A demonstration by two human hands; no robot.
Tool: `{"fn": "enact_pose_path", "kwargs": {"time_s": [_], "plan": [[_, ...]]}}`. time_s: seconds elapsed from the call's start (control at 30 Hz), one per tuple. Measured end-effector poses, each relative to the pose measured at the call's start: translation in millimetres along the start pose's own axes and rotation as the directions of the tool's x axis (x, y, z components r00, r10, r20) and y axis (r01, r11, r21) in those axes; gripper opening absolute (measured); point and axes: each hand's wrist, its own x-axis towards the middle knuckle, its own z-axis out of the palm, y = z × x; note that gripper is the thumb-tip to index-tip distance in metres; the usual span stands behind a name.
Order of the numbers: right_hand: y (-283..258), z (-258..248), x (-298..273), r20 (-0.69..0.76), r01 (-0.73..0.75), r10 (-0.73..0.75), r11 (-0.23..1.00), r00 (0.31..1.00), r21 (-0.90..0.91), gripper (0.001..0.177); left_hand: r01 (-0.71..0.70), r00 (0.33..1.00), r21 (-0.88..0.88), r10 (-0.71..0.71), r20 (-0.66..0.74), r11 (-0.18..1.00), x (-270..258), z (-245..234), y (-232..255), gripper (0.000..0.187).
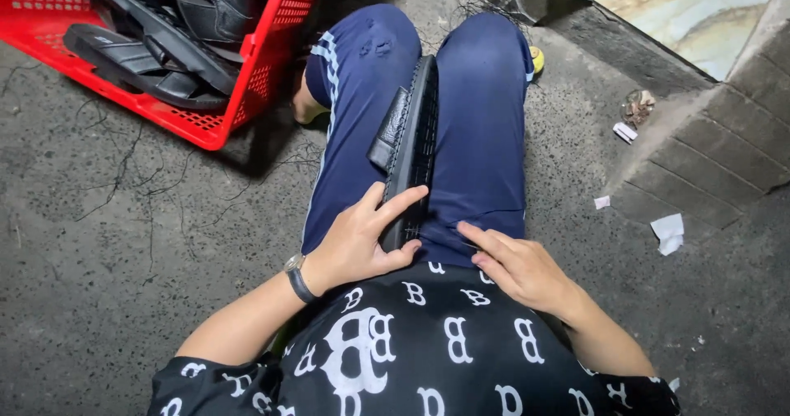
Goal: Hand-sewing the sole of a black sandal using an awl and thread.
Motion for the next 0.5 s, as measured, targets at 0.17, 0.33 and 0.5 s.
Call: {"fn": "enact_pose_path", "kwargs": {"time_s": [0.17,0.33,0.5], "plan": [[-7.8,-5.4,3.8,-0.008,-0.011,0.011,1.000,1.000,-0.003,0.048,-0.012,1.000,-0.006,0.012,-0.008,1.000,1.1,0.8,-0.3,0.068],[-10.6,-6.5,4.9,0.030,-0.028,0.026,0.998,0.999,0.048,0.051,-0.005,1.000,0.006,0.005,-0.007,1.000,0.7,0.9,0.0,0.069],[-1.4,4.1,2.9,0.032,0.016,-0.017,0.999,0.999,0.040,0.044,-0.002,1.000,-0.008,0.002,-0.006,1.000,1.3,0.2,1.8,0.070]]}}
